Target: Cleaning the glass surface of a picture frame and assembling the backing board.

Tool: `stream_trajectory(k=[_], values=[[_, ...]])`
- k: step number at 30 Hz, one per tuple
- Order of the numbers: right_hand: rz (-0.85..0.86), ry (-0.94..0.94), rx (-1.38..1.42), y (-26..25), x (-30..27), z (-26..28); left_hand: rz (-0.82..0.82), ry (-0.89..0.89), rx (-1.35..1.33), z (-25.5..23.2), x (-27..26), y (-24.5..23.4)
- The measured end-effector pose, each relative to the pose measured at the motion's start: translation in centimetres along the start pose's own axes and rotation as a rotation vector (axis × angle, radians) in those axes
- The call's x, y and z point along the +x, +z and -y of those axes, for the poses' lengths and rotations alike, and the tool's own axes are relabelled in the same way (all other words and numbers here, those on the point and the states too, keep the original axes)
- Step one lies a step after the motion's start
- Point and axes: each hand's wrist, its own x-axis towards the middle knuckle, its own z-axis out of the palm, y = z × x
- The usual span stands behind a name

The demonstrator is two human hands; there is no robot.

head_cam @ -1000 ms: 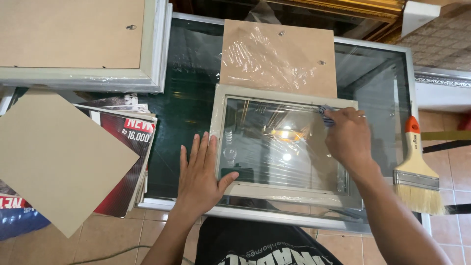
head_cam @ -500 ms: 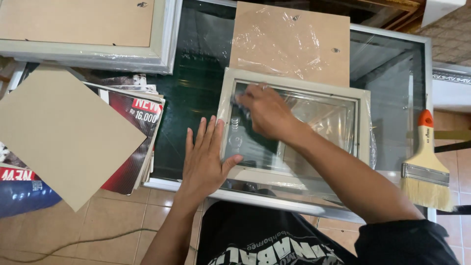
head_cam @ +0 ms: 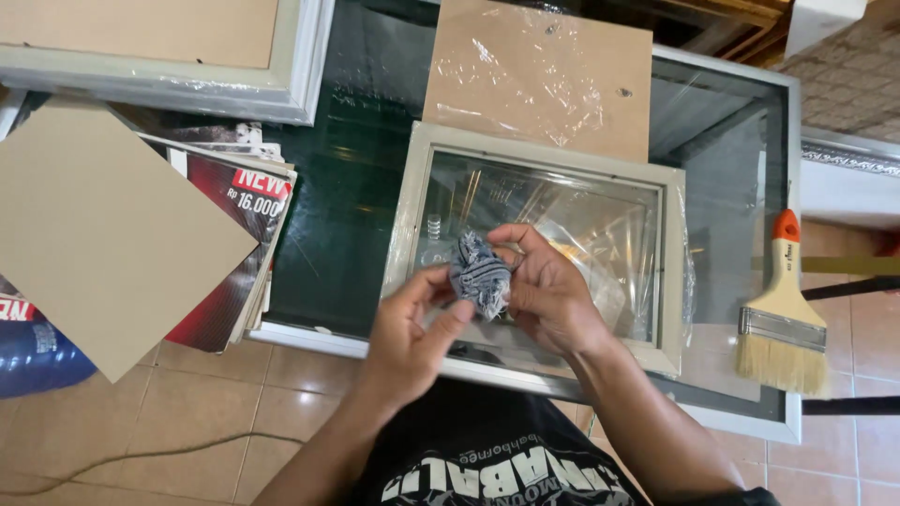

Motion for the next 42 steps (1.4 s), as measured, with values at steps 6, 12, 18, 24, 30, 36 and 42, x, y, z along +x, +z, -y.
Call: stream_trajectory(k=[6,12,18,24,30,36,42], values=[[-0.107,0.174,-0.078,-1.7,0.1,0.7,-0.113,0.059,-0.028,-1.1,0.9,2.4],[-0.134,0.229,-0.695,-4.2,0.7,8.4,-0.105,0.114,0.338,-2.4,6.0,0.0],[-0.68,-0.127,-1.508,-14.4,0.3,12.9,-0.156,0.292,1.122,-0.6,13.5,-1.9],[-0.744,0.074,-1.888,-24.0,0.4,10.0,-0.136,0.442,1.619,4.9,16.2,0.0],[-0.867,-0.076,-1.854,-26.6,1.1,8.5,-0.167,0.559,1.621,5.8,14.8,3.0],[-0.851,-0.06,-1.675,-25.1,1.0,9.6,-0.016,0.456,1.452,7.8,15.2,8.4],[-0.724,0.101,-1.531,-24.9,0.3,11.3,0.157,0.405,1.314,9.3,15.6,15.0]])
